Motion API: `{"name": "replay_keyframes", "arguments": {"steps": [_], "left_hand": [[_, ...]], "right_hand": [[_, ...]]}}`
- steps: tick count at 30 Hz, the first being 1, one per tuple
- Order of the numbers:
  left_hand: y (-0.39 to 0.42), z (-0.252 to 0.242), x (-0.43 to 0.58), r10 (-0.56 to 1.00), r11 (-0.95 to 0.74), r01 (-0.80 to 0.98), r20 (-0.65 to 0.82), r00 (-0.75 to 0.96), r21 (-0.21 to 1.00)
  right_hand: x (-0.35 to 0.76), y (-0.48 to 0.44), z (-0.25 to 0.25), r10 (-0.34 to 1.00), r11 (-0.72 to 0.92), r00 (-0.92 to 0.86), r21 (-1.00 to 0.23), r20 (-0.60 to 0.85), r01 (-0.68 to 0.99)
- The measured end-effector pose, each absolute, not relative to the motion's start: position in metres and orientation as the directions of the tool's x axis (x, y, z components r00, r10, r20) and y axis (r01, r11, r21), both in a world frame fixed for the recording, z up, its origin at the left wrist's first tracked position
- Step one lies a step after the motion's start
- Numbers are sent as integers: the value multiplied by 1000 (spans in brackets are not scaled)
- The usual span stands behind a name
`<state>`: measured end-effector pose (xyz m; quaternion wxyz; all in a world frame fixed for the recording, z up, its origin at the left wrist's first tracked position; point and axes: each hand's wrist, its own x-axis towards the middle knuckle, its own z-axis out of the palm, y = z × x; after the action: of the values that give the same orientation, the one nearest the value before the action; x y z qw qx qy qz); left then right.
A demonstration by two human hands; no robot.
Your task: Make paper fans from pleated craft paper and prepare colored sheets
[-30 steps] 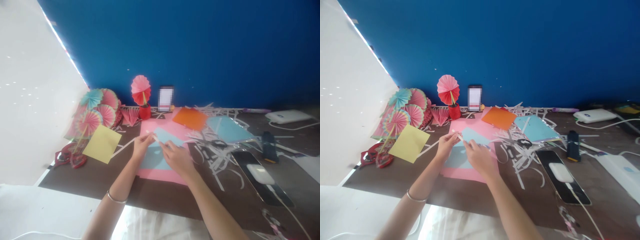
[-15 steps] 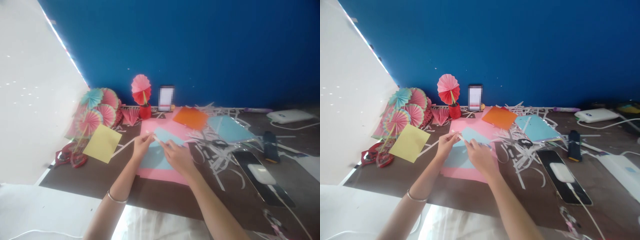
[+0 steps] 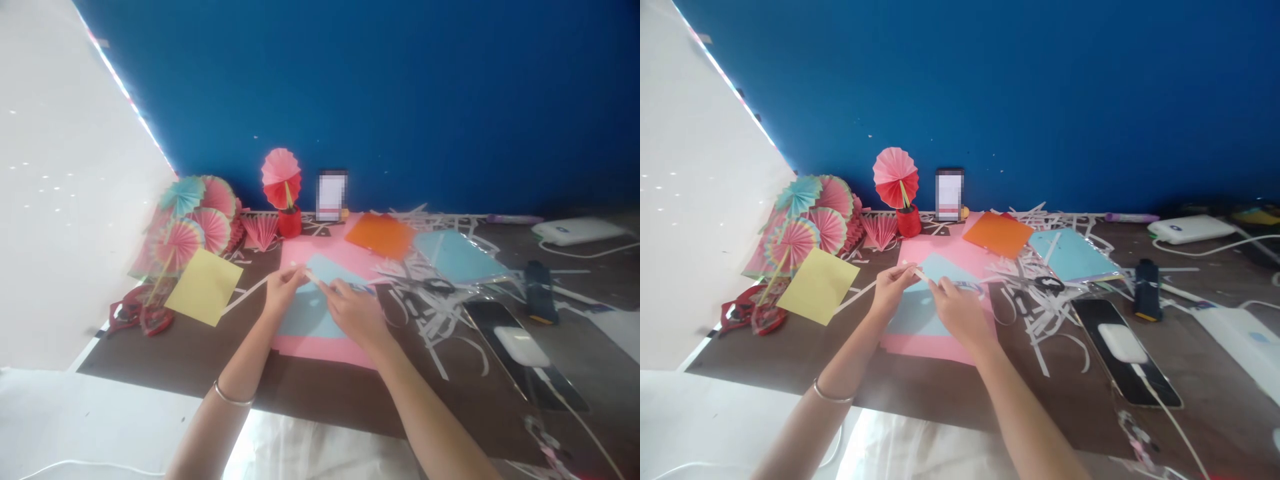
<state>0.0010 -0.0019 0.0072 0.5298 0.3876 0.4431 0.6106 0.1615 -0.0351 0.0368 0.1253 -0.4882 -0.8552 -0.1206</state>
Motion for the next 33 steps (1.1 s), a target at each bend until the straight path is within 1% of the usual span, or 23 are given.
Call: {"name": "replay_keyframes", "arguments": {"steps": [4,7,14,19,26,30,33], "left_hand": [[-2,8,4,984,-10,-387,-59,-167,922],[-4,10,7,981,-17,-415,-65,-182,910],[-8,11,12,985,-31,-380,-38,-171,924],[-7,10,11,970,-82,-358,-9,-245,930],[-5,11,15,974,-56,-503,-62,-216,862],[-8,12,17,992,-28,-452,-32,-123,892],[-10,13,18,993,-41,-379,-4,-116,925]], "right_hand": [[161,-36,37,802,502,-498,78,331,861],[161,-35,35,801,507,-497,65,333,860],[162,-33,29,793,526,-492,4,359,851],[161,-34,31,794,528,-490,-8,359,849],[160,-34,28,779,539,-475,-51,408,841],[161,-34,26,786,531,-449,-91,425,842],[160,-34,26,790,526,-440,-104,428,844]]}}
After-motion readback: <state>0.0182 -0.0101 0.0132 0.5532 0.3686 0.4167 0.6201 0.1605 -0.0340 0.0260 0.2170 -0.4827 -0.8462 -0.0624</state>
